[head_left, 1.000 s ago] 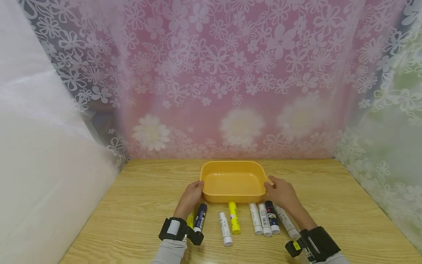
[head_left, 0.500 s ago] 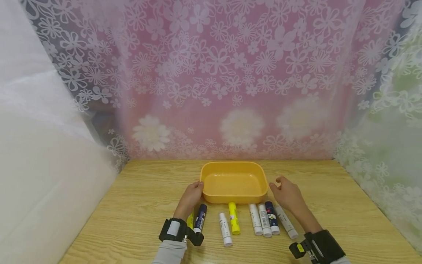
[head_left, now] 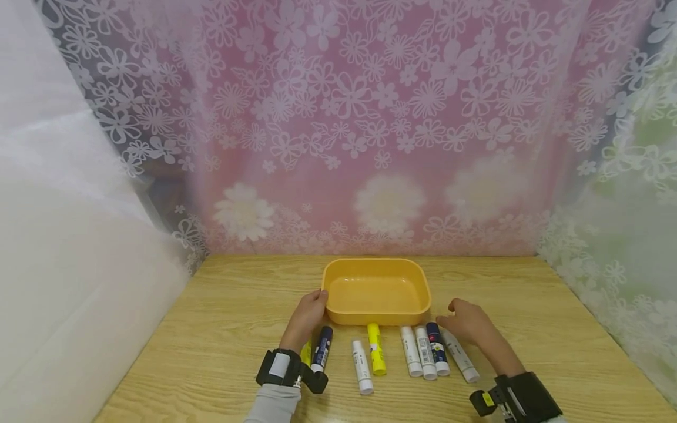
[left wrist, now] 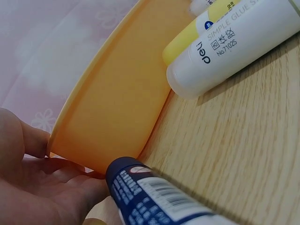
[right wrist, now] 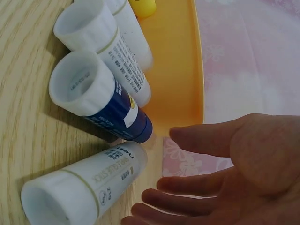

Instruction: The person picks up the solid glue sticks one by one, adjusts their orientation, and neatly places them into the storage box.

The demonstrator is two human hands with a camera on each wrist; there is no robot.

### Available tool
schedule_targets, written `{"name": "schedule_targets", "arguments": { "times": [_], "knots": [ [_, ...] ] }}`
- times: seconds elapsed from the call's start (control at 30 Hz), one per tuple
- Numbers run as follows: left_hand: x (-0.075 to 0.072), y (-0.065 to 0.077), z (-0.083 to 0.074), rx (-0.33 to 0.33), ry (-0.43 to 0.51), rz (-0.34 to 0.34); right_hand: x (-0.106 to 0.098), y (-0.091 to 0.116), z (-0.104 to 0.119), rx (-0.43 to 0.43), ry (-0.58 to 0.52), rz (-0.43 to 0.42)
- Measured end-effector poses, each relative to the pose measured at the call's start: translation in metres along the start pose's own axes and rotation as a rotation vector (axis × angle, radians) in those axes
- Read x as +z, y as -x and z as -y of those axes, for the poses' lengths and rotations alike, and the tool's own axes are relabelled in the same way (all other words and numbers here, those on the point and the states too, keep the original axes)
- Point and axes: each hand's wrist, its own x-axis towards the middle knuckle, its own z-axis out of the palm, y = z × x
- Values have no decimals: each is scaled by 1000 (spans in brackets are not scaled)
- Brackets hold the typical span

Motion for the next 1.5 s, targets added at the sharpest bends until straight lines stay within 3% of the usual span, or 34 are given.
{"name": "schedule_targets", "arguments": {
  "times": [0.27, 0.6, 1.17, 1.5],
  "knots": [
    [1, 0, -1, -2, 4, -2, -4, 8, 0, 22, -3, 85],
    [0, -1, 1, -21, 10, 1, -6, 17, -2, 110, -68, 216],
    [0, -2, 3, 8, 18, 15, 3, 23, -2, 75, -10, 164],
    [0, -2, 2, -7, 32, 11, 4, 26, 2, 77, -57, 139]
  ]
}}
